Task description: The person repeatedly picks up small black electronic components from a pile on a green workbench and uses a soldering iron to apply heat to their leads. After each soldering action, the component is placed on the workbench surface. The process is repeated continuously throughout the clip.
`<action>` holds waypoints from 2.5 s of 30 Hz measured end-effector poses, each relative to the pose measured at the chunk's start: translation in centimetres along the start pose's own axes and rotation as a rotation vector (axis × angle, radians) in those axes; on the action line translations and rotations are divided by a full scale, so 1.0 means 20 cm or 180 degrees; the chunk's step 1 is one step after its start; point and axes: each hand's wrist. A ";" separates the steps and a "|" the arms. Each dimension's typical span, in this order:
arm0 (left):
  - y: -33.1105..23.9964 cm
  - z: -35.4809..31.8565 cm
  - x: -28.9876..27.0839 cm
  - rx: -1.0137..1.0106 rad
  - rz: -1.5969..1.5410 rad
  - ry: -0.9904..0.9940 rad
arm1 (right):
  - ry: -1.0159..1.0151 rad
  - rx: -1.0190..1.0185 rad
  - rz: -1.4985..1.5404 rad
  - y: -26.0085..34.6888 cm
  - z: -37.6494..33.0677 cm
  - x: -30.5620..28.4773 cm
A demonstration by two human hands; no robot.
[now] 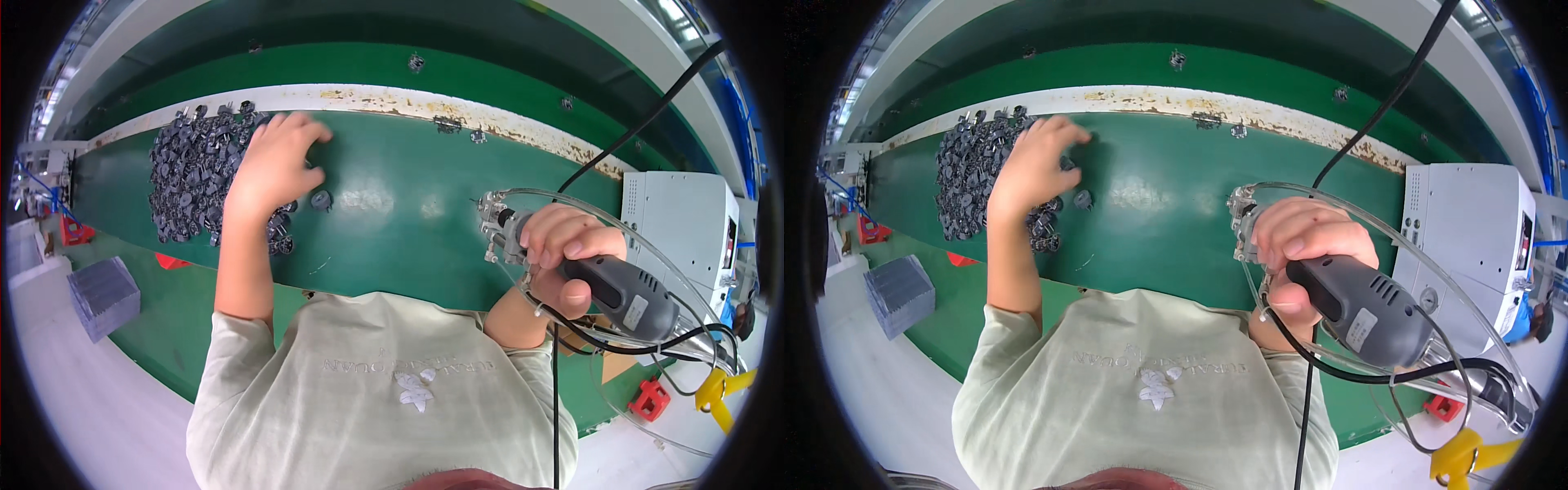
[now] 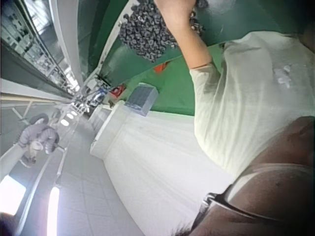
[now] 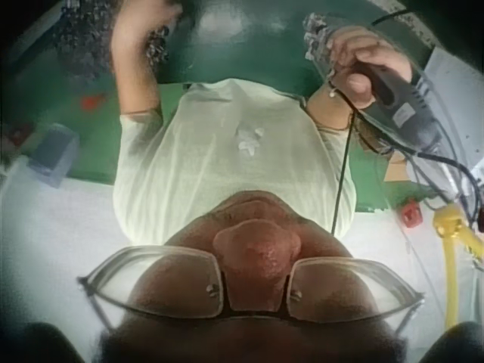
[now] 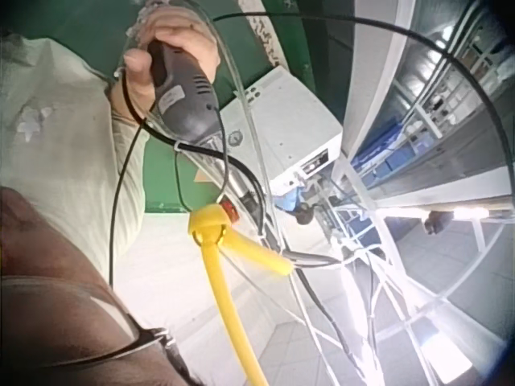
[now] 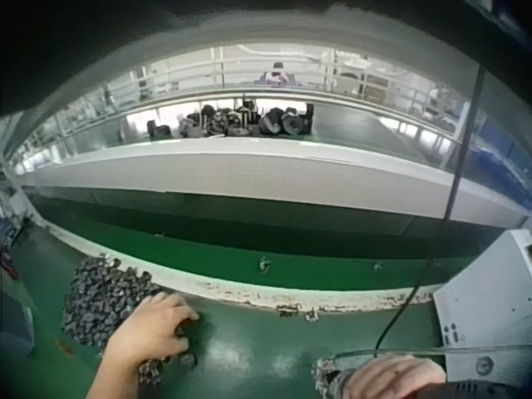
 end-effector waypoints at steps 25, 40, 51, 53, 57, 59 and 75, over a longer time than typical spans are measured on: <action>-0.39 0.04 0.54 0.1526 -0.2014 0.0098 | 0.0432 0.0259 0.0108 -0.03 0.02 0.04; -0.44 0.04 0.61 0.1410 -0.1786 -0.0146 | 0.0414 0.0299 -0.0061 -0.08 0.01 0.02; -0.44 0.03 0.60 0.1422 -0.1835 -0.0120 | 0.0246 0.0340 -0.0305 -0.10 -0.01 0.07; -0.44 0.03 0.60 0.1445 -0.1811 -0.0121 | 0.0377 0.0434 -0.0435 -0.10 0.00 0.11; -0.43 0.04 0.58 0.1453 -0.1777 0.0032 | 0.0474 0.0602 -0.0583 -0.15 0.02 0.18; -0.43 0.04 0.60 0.1492 -0.1778 -0.0065 | 0.0371 0.0705 -0.0571 -0.16 0.00 0.19; -0.40 0.04 0.60 0.1492 -0.2038 -0.0076 | 0.0058 0.0522 0.0181 -0.06 0.00 0.13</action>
Point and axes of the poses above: each hand's wrist, its own z-axis towards the middle knuckle, its own x-axis out of the palm, y = z × x, and after that the axes turned 8 degrees about -x, right-handed
